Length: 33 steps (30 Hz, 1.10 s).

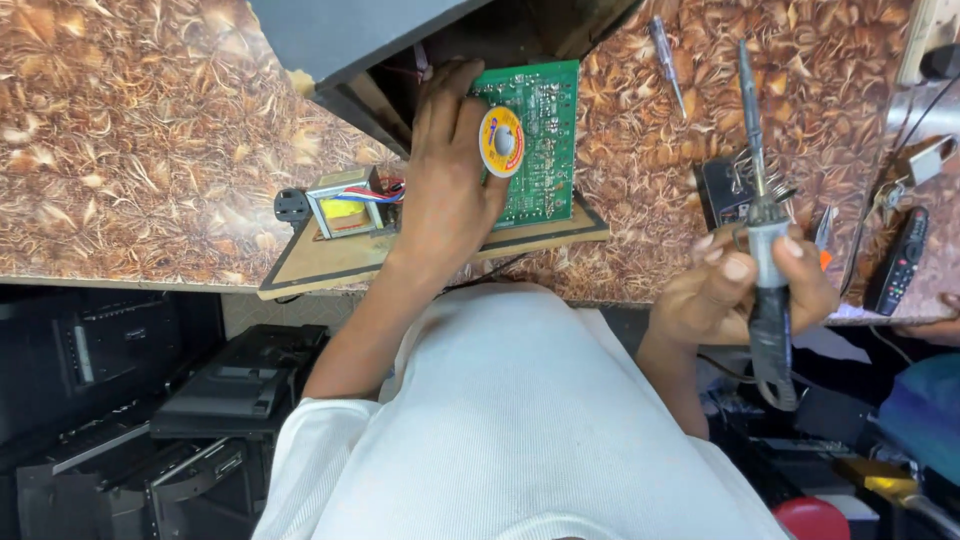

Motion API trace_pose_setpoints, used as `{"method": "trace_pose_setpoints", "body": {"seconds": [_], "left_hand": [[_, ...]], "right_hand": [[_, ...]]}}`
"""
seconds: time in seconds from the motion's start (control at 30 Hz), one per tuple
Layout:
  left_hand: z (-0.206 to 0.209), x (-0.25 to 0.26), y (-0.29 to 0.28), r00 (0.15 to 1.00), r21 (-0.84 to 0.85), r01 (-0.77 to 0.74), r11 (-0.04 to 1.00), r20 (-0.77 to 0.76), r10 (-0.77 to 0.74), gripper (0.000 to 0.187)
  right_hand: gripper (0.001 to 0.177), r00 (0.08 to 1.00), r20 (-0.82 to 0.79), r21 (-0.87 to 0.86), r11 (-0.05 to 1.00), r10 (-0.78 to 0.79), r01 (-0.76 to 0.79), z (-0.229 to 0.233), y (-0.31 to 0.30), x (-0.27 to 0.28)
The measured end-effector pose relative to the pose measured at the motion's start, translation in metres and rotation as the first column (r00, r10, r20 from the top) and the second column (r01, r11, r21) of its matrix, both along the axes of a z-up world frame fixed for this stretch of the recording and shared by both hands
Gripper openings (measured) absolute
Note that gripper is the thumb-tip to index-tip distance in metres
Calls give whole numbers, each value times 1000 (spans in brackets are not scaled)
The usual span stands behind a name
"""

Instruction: Soldering components onto a printed circuit board (PCB) inside an electronic device housing using a soldering iron and solder wire.

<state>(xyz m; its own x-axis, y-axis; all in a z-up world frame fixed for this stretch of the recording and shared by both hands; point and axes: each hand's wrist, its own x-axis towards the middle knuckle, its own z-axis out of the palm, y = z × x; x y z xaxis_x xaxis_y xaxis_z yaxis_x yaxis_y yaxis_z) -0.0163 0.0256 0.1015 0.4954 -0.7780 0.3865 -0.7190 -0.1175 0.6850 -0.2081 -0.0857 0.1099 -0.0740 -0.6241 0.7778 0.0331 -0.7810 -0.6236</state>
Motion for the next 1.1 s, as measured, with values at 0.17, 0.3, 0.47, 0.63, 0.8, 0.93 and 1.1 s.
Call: {"method": "trace_pose_setpoints", "body": {"seconds": [0.17,0.3,0.47,0.63,0.8,0.93,1.1], "left_hand": [[-5,2,-7,1000,9,-2,1000,-19,2,27],[-5,6,-9,999,21,9,1000,-48,-8,26],[-8,12,-9,995,15,48,999,-89,-46,24],[-12,18,-12,994,33,57,998,-92,-54,23],[-14,15,-2,993,9,73,997,-89,-72,16],[-14,10,9,993,7,90,996,-83,-89,18],[-10,7,10,992,-12,106,994,-70,-106,16]], "right_hand": [[31,1000,13,162,987,-3,1,-21,3,-18],[35,997,77,212,977,18,-34,-32,-4,-10],[33,987,52,338,928,151,-159,-44,-9,0],[32,966,114,400,879,231,-257,-46,-5,16],[29,948,157,472,823,276,-317,-57,4,22],[30,910,225,527,742,350,-415,-59,15,19],[28,900,275,543,718,338,-436,-57,18,7]]}}
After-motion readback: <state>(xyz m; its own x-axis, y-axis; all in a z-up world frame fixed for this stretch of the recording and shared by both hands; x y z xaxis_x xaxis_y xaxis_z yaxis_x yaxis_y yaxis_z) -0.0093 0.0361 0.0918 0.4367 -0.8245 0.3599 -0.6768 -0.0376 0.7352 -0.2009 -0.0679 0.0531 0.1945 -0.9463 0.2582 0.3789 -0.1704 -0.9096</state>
